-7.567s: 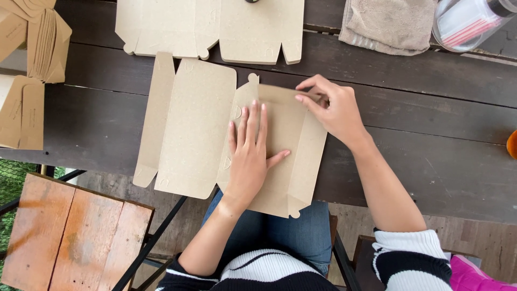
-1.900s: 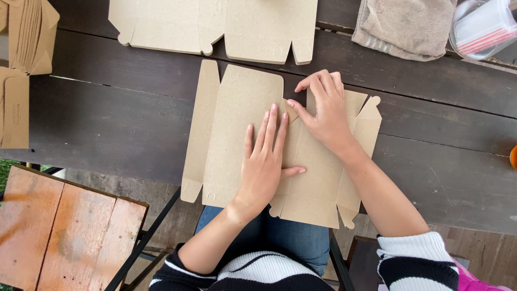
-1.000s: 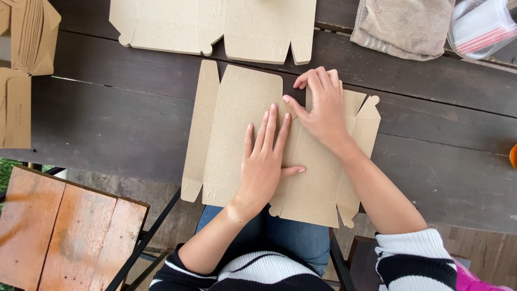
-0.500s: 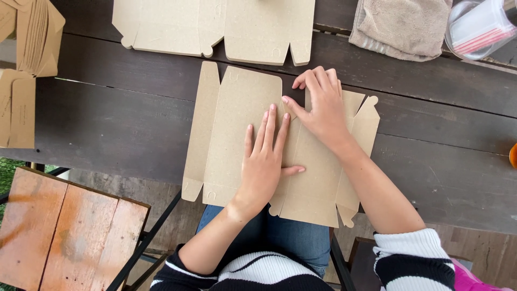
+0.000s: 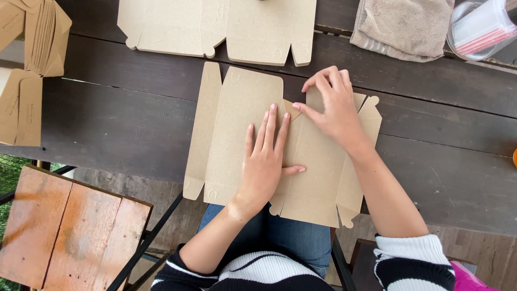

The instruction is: The person folds a flat cardboard box into a three-dimensional container by hand. They fold the side flaps, tuck the tabs into slots, and secure the box shape, then lift and rotate the finished box to show the completed assembly.

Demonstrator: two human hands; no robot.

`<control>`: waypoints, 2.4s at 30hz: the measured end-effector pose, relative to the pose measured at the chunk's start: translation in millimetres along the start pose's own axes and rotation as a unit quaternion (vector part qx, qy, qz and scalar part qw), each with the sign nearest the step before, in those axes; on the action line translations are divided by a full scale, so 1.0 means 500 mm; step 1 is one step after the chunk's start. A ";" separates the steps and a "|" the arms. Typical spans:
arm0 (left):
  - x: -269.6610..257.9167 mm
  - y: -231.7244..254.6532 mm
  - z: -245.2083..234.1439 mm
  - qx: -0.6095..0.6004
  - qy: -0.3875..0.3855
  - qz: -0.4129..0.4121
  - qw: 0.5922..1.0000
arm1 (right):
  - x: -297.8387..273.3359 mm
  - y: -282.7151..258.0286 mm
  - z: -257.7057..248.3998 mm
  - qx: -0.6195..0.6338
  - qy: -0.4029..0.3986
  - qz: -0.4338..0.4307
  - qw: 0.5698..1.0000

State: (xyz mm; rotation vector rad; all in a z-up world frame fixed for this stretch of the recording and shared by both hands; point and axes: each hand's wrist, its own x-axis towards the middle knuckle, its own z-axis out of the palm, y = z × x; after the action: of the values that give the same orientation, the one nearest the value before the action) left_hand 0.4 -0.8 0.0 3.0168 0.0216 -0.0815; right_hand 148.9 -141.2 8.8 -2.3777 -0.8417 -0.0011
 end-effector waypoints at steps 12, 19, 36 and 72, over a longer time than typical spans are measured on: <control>0.000 -0.003 0.002 -0.024 -0.011 0.005 1.000 | -0.002 0.009 -0.043 0.049 -0.057 0.034 0.997; -0.002 -0.001 0.000 -0.004 -0.002 0.009 1.000 | 0.011 -0.006 -0.002 0.052 -0.001 0.024 0.998; -0.001 0.000 0.007 -0.010 -0.007 0.004 1.000 | 0.014 -0.025 0.018 -0.009 0.026 0.018 0.999; 0.000 -0.003 0.002 -0.011 -0.012 0.015 1.000 | 0.005 0.001 -0.054 0.073 -0.098 0.055 0.991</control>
State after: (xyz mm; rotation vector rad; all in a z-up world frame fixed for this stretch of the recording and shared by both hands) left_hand 0.2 0.7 -1.1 2.9920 -0.0235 -0.1134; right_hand 156.4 -154.6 31.0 -2.3080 -0.7705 0.3331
